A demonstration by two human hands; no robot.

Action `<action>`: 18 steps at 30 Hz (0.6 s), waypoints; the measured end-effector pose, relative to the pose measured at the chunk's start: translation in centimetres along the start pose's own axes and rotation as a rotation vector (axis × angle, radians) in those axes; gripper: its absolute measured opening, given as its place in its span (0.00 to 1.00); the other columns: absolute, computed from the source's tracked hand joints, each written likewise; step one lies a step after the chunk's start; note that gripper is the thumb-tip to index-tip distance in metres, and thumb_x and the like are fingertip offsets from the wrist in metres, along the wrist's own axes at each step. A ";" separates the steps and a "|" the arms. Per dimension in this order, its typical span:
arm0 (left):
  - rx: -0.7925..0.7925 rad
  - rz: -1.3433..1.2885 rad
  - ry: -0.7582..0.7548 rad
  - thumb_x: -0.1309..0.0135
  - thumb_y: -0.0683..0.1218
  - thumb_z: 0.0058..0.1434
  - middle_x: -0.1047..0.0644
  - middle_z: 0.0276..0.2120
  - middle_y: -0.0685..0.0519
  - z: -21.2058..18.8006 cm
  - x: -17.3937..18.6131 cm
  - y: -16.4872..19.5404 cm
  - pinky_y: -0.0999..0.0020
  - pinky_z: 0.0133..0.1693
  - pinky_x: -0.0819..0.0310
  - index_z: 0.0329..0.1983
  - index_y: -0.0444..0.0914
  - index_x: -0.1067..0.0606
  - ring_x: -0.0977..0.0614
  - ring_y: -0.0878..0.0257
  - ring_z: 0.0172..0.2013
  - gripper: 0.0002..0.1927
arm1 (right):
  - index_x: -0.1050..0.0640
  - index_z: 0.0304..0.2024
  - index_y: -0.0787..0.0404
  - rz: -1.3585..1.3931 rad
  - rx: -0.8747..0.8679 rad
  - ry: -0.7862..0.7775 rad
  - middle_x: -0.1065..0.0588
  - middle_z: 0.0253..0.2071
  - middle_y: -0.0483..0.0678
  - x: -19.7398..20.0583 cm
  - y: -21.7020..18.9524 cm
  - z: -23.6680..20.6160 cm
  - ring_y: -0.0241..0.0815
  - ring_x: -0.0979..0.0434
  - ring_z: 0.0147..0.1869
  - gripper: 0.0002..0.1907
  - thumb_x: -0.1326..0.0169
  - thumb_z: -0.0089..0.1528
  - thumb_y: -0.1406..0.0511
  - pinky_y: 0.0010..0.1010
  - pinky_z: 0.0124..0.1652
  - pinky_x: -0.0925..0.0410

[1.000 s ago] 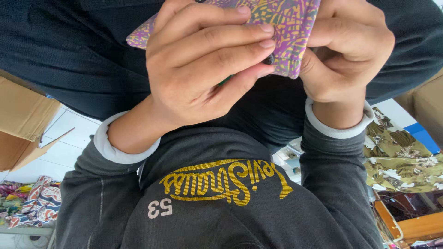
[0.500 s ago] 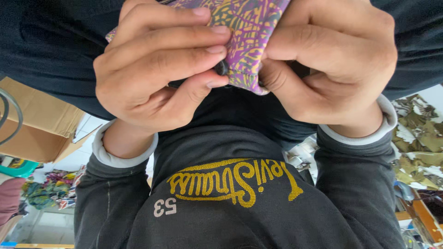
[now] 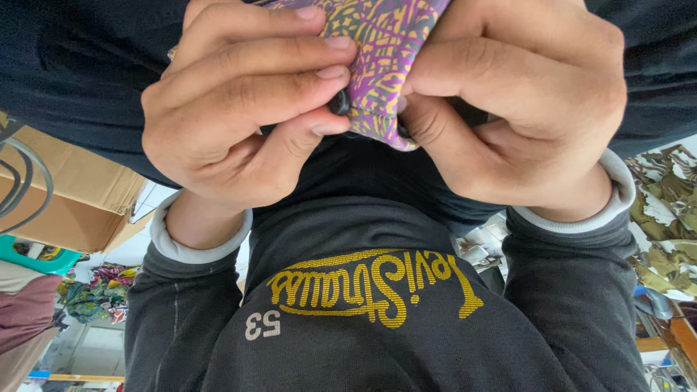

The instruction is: The person sits cross-legged on a stool and sews a button onto a small patterned fabric pouch using a needle and thread. They repeatedly pass the needle through the fabric and button, pull the thread tight, and adjust the pouch to ensure the button is securely attached.

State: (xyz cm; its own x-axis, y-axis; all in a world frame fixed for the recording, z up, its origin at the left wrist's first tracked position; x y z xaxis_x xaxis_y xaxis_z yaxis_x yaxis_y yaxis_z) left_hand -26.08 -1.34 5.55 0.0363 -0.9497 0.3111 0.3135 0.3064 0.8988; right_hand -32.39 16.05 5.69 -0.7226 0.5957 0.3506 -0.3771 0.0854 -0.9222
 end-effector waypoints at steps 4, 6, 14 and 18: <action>0.059 -0.012 -0.007 0.30 0.41 0.62 0.17 0.43 0.41 -0.6 -0.1 -0.1 0.57 0.54 0.26 0.43 0.30 0.20 0.18 0.47 0.49 0.12 | 0.20 0.48 0.69 -0.009 -0.042 -0.014 0.23 0.40 0.49 -0.2 -0.1 -0.6 0.36 0.24 0.40 0.09 0.40 0.66 0.79 0.24 0.39 0.35; 0.087 -0.019 -0.010 0.30 0.40 0.63 0.17 0.44 0.42 -1.0 -0.1 -0.2 0.58 0.54 0.26 0.43 0.30 0.20 0.18 0.48 0.51 0.12 | 0.20 0.47 0.69 -0.016 -0.060 -0.021 0.23 0.40 0.48 -0.3 -0.2 -0.8 0.36 0.24 0.40 0.09 0.42 0.65 0.79 0.24 0.39 0.36; 0.128 -0.036 -0.017 0.29 0.41 0.62 0.18 0.45 0.41 -1.5 -0.4 -0.4 0.59 0.56 0.25 0.44 0.30 0.21 0.19 0.48 0.52 0.13 | 0.21 0.44 0.72 0.021 -0.061 0.000 0.24 0.37 0.50 -0.4 -0.1 -0.3 0.34 0.26 0.34 0.08 0.40 0.68 0.84 0.23 0.33 0.39; 0.119 -0.047 -0.031 0.29 0.40 0.62 0.18 0.45 0.41 -1.6 -0.6 -0.4 0.58 0.56 0.25 0.45 0.30 0.21 0.19 0.48 0.52 0.13 | 0.21 0.42 0.72 0.011 -0.052 0.008 0.24 0.35 0.50 -0.4 -0.1 -0.4 0.33 0.28 0.31 0.08 0.37 0.68 0.84 0.23 0.31 0.40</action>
State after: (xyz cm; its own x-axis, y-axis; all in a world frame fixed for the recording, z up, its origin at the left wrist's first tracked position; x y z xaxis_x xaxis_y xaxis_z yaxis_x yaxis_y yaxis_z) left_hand -24.73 -0.98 4.56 -0.0061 -0.9614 0.2752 0.1989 0.2685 0.9425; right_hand -31.83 16.08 5.60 -0.7220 0.6030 0.3392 -0.3383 0.1200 -0.9334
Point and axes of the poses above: each hand's wrist, its own z-axis towards the middle knuckle, its own x-axis out of the back of the hand, y = z × x, the point moved 8 cm from there along z, towards the middle knuckle
